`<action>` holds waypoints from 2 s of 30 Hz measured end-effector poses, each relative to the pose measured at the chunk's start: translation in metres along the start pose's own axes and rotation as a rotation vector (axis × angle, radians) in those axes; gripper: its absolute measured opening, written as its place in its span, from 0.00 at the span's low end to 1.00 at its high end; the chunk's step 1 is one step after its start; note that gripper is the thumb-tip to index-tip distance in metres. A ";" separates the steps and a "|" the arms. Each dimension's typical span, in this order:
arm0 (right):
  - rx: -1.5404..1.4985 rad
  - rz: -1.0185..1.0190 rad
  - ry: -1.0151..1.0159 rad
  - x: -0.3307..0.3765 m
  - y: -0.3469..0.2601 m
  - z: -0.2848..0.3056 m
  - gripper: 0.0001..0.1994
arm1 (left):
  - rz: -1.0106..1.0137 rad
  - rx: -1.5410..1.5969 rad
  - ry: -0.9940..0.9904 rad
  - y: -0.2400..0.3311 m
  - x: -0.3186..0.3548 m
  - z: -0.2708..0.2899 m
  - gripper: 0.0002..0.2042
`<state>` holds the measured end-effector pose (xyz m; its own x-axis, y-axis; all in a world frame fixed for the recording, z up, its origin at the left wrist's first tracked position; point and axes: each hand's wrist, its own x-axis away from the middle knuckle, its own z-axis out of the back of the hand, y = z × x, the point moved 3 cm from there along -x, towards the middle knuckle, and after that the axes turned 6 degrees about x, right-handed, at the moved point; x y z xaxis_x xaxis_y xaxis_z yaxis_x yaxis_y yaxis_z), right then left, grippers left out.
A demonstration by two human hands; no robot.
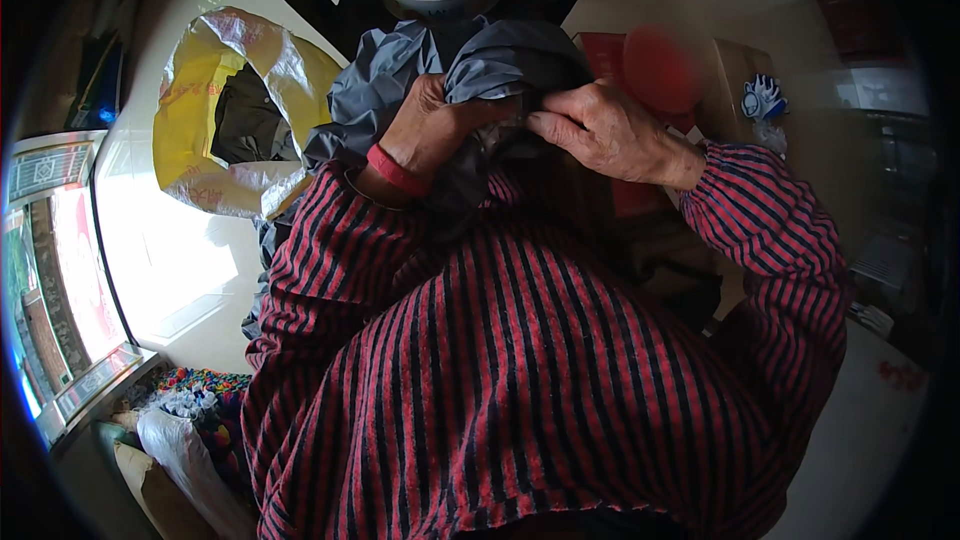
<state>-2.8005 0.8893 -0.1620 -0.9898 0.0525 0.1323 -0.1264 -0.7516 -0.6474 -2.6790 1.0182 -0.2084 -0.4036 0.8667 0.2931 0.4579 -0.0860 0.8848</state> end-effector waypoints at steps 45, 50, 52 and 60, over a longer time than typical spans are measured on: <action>0.236 -0.509 0.555 -0.151 0.199 -0.009 0.11 | -0.140 -0.145 -0.083 -0.028 0.033 0.023 0.14; 0.347 -0.669 0.397 -0.213 0.240 -0.029 0.12 | -0.360 -0.574 -0.064 -0.004 0.034 0.024 0.16; 0.429 -0.603 0.482 -0.225 0.258 -0.039 0.10 | -0.339 -0.579 -0.051 0.000 0.036 0.026 0.17; 0.696 -0.277 0.756 -0.223 0.255 -0.025 0.05 | -0.208 -0.591 -0.168 -0.009 0.032 0.043 0.17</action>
<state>-2.6136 0.7026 -0.3755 -0.7460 0.4943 -0.4462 -0.5251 -0.8488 -0.0625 -2.6621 1.0682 -0.2221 -0.2851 0.9555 0.0760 -0.1492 -0.1226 0.9812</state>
